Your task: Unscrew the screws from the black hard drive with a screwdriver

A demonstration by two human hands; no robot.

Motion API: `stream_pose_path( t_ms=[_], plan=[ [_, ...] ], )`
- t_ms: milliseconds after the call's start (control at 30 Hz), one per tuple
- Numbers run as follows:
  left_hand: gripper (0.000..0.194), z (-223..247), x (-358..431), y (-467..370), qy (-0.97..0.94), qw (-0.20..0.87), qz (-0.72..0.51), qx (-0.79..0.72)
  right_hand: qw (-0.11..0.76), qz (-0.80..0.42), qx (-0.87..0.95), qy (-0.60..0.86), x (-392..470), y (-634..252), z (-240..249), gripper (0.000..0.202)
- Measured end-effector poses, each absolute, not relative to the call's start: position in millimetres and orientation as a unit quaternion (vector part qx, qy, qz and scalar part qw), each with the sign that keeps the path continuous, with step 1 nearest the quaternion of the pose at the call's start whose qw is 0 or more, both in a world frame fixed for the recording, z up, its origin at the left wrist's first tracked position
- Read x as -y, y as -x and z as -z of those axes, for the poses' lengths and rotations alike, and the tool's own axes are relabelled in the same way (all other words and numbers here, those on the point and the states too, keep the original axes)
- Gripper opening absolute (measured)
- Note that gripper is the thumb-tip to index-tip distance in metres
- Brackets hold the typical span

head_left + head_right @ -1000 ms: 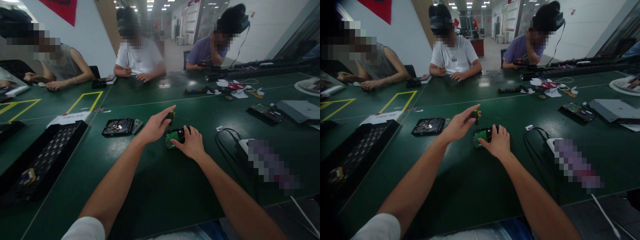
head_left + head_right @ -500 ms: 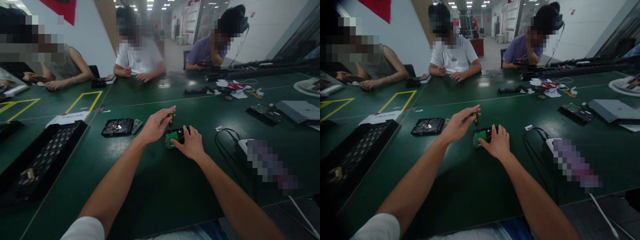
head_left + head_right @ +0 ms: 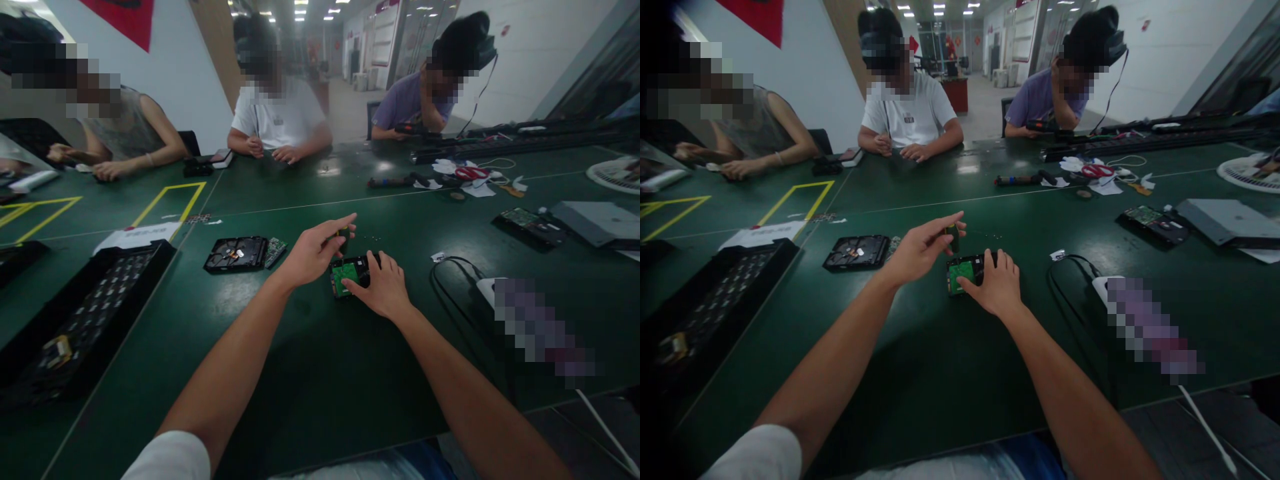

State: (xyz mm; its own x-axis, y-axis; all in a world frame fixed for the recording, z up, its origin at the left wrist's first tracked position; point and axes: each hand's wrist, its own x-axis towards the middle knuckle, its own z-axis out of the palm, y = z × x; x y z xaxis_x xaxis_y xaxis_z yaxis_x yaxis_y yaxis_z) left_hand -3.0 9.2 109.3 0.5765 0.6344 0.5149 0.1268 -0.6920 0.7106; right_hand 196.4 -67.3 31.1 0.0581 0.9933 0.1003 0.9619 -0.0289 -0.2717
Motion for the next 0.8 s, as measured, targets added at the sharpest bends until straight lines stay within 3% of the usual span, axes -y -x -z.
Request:
stream_pose_path(
  t_ms=[233,333,500,700,800],
  plan=[
    [0.037,-110,-6,-13,-0.827,0.178,-0.436,-0.307,0.133,-0.06,0.684,0.715,65,-197,-30,0.107],
    [0.036,-110,-7,-14,-0.817,0.217,-0.432,-0.316,0.135,-0.055,0.684,0.715,66,-197,-29,0.107],
    [0.045,-113,-10,-8,-0.791,0.373,-0.409,-0.261,0.136,-0.058,0.683,0.715,66,-197,-29,0.106],
    [0.038,-117,-12,-12,-0.803,0.283,-0.425,-0.308,0.135,-0.061,0.685,0.713,65,-197,-29,0.107],
    [0.032,-116,-13,-15,-0.791,0.298,-0.426,-0.323,0.137,-0.057,0.683,0.715,65,-197,-28,0.107]
  ],
)
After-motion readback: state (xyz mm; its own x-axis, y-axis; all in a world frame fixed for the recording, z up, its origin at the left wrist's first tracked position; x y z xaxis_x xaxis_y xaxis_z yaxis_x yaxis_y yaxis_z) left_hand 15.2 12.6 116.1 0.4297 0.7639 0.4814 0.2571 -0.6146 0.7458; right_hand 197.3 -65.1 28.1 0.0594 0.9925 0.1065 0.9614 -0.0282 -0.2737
